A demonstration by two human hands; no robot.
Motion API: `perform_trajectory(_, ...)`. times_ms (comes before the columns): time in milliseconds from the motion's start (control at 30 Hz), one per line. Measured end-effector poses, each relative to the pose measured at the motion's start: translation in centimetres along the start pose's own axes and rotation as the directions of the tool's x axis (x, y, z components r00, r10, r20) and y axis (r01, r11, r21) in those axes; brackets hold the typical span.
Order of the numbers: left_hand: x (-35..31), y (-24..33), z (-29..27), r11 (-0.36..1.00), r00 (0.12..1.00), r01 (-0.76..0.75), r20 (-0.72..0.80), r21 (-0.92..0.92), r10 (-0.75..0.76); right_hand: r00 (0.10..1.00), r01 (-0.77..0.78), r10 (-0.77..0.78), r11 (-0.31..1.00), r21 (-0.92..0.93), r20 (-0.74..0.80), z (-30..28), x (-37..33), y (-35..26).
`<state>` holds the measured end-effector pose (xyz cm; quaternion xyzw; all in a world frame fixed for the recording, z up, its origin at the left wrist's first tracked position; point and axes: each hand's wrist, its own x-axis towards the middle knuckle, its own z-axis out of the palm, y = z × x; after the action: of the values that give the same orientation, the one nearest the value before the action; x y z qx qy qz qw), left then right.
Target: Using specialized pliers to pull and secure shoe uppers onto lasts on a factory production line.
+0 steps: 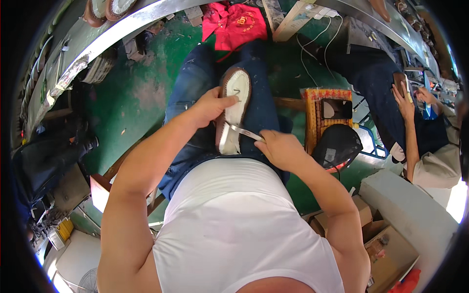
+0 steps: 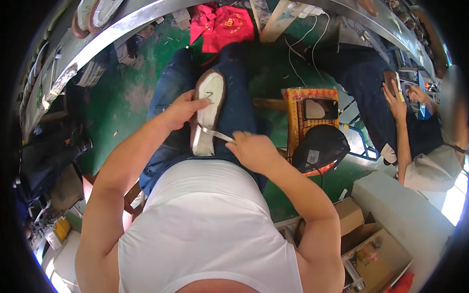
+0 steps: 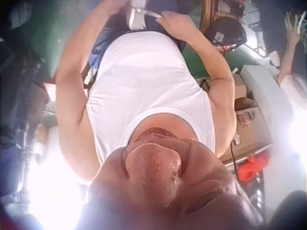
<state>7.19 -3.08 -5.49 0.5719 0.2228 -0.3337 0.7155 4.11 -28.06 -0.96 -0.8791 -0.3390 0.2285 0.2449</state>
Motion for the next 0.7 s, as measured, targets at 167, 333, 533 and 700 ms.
perform_trajectory(167, -2.7, -2.5, 0.8, 0.970, 0.963, -0.238, 0.145, 0.052, 0.229, 0.932, -0.265, 0.236, 0.961, 0.075, 0.273, -1.5, -0.6, 0.1)
perform_trajectory(333, -1.9, -5.6, 0.9, 0.956, 0.952, -0.294, 0.092, -0.004, 0.293, 0.968, -0.191, 0.185, 0.981, 0.023, 0.171, 0.6, -2.3, -0.6)
perform_trajectory(533, -2.1, -5.5, 1.9, 0.919, 0.923, -0.385, -0.009, -0.088, 0.386, 0.998, -0.061, 0.066, 0.980, -0.189, 0.019, -0.1, -2.3, -1.3)
perform_trajectory(700, -2.1, -7.0, 3.5, 0.820, 0.826, -0.442, -0.191, 0.363, 0.530, 0.940, -0.195, 0.197, 0.980, -0.032, 0.279, -1.2, -1.2, -0.2)
